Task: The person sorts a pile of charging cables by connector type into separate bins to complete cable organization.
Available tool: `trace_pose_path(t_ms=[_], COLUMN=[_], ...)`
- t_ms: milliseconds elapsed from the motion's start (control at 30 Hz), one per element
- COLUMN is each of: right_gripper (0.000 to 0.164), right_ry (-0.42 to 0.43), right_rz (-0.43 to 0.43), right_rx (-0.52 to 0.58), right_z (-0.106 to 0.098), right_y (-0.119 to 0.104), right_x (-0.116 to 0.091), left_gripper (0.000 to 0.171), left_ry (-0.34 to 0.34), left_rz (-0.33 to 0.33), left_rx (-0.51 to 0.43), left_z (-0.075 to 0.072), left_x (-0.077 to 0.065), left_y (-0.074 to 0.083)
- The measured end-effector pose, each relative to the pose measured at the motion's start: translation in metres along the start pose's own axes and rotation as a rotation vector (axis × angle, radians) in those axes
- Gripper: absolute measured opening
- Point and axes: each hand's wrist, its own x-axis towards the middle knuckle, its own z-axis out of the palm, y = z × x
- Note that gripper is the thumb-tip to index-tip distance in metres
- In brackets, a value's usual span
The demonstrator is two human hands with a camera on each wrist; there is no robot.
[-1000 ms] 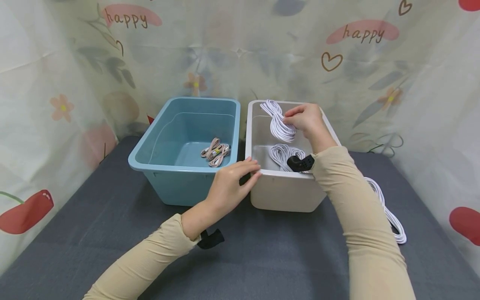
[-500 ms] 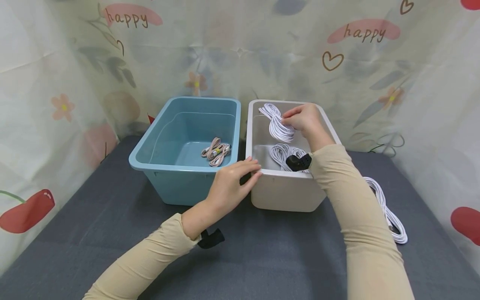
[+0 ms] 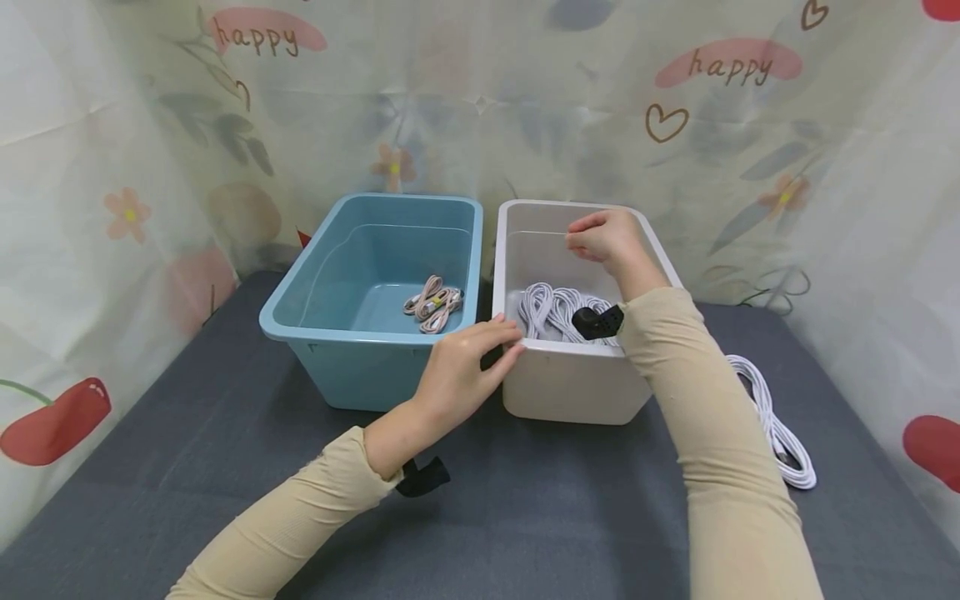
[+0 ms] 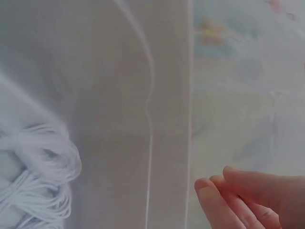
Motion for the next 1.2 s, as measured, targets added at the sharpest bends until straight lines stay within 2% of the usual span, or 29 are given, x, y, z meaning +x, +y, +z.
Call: trace_pose_path(t_ms=[200,333,533,733,867,1000,1200], right_gripper=[0.011,0.008,0.025,0.034,0.025,0.005,0.004], right_ry=[-0.043,-0.089,-0.174,-0.242,-0.271,-0.281,-0.284], right_rz=[0.030,0.033,0.040,0.024,-0.004,-0.021,-0.047], right_rx=[0.064,0.037,0.017,0.035,0.057,0.073,0.046], right_z=[-0.006,-0.009,-0.019,-0.029,-0.037,-0.044,-0.053], right_y=[-0.002,-0.003,-0.005,-0.005,-0.003,0.001,0.008], right_x=[-0.004,-0.006,-0.013,-0.023,-0.033,-0.042,-0.054], left_gripper=[0.020,0.020,0.019,0.020,0.020,0.019,0.017], left_ry=[-0.004,-0.001,0.008,0.010,0.010,0.020,0.039], left_rz=[-0.007,-0.004,0.007,0.011,0.012,0.019,0.034], left_rx=[0.007,0.006,0.010,0.014,0.013,0.017,0.021], left_z=[0.000,0.000,0.000,0.000,0.001,0.001,0.002], left_x=[-0.001,-0.001,-0.001,-0.001,-0.001,-0.001,-0.001], left_y=[0.000,0.001,0.001,0.001,0.000,0.000,0.000])
